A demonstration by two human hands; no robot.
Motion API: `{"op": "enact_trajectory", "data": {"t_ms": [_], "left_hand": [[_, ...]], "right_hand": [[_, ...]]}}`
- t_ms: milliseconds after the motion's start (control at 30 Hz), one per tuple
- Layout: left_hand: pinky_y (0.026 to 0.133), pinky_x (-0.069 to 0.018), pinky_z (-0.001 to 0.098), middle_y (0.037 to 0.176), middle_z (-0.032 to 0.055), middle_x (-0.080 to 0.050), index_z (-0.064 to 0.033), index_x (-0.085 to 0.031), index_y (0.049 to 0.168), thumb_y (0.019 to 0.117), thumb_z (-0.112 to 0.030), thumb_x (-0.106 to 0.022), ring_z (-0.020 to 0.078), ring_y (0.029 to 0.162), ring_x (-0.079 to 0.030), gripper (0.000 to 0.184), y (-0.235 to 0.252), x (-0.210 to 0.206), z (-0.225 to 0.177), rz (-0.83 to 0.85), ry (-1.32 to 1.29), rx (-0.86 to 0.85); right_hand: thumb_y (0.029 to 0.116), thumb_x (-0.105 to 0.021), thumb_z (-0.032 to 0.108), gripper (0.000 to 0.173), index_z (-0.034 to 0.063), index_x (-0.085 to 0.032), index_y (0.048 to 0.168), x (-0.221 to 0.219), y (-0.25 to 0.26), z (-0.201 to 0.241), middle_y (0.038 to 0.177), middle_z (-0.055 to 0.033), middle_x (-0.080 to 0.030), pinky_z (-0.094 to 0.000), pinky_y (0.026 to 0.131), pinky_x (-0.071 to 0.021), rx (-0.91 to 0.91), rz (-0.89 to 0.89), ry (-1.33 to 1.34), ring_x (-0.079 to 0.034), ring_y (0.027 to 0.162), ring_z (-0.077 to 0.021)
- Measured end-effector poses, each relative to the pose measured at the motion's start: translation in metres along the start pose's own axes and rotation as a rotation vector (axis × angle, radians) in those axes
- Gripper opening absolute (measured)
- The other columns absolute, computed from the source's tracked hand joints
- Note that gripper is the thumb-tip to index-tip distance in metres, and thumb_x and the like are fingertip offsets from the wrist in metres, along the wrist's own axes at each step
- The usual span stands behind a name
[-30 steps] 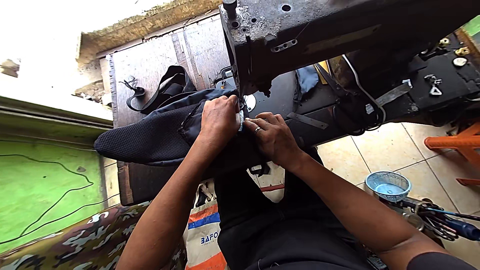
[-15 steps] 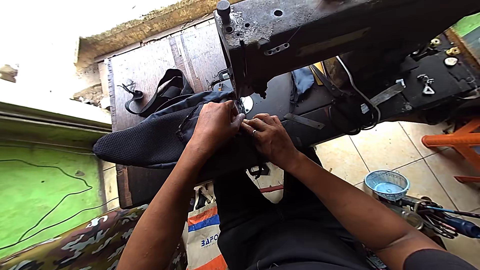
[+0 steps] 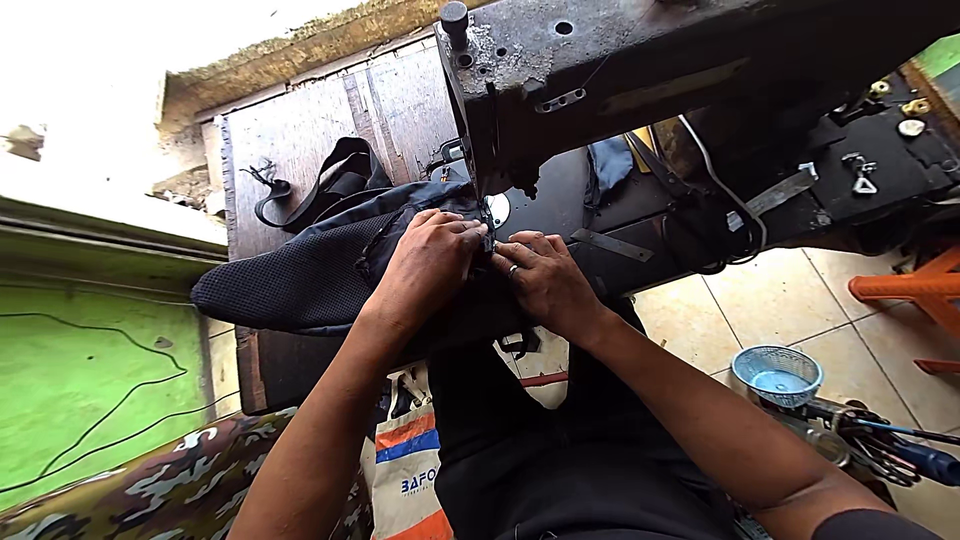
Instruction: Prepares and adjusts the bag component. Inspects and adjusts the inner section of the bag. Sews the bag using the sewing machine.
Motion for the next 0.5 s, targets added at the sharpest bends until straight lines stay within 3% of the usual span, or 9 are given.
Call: {"op": "enact_trajectory", "data": {"t_ms": [67,300,500], "left_hand": [[0.113,-0.0422,0.0475,0.128,0.0072,-0.072,-0.0068,-0.074,0.122,0.1009,-0.009,-0.05,0.0258,0.126,-0.064,0.033,0.0003,-0.0019,0.0003,0.003,0.012,0.011],[0.11,-0.0395,0.0497,0.134,-0.0036,-0.07,-0.0191,-0.077,0.122,0.0964,-0.011,-0.051,0.0238,0.134,-0.058,0.037,0.0052,-0.0038,0.0002,0.134,0.039,-0.024],[0.107,-0.0396,0.0501,0.137,-0.0065,-0.067,-0.0211,-0.073,0.127,0.0973,-0.01,-0.047,0.022,0.133,-0.058,0.042,-0.0022,-0.0087,0.0033,0.058,0.032,-0.07]], "right_hand": [[0.097,-0.055,0.009,0.031,0.0144,-0.077,0.118,0.0005,-0.0008,-0.0008,0.128,-0.0036,-0.071,-0.0463,0.098,-0.0465,0.002,0.008,0.001,-0.06,0.126,-0.0268],[0.0972,-0.054,0.009,0.031,0.0137,-0.077,0.117,-0.0003,-0.0014,-0.0013,0.128,-0.0037,-0.071,-0.0467,0.099,-0.0448,0.016,0.017,-0.007,-0.059,0.127,-0.0273],[0.0973,-0.055,0.011,0.031,0.0142,-0.077,0.117,-0.0004,-0.0019,-0.0013,0.127,-0.0033,-0.072,-0.0466,0.099,-0.0449,0.014,0.016,-0.007,-0.059,0.127,-0.0268]]}}
Point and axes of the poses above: each hand's wrist, its own y-axis towards the middle knuckle, its own x-axis out of the back of the hand, z = x × y, the point moved 3 cm from there along y, towards the middle knuckle
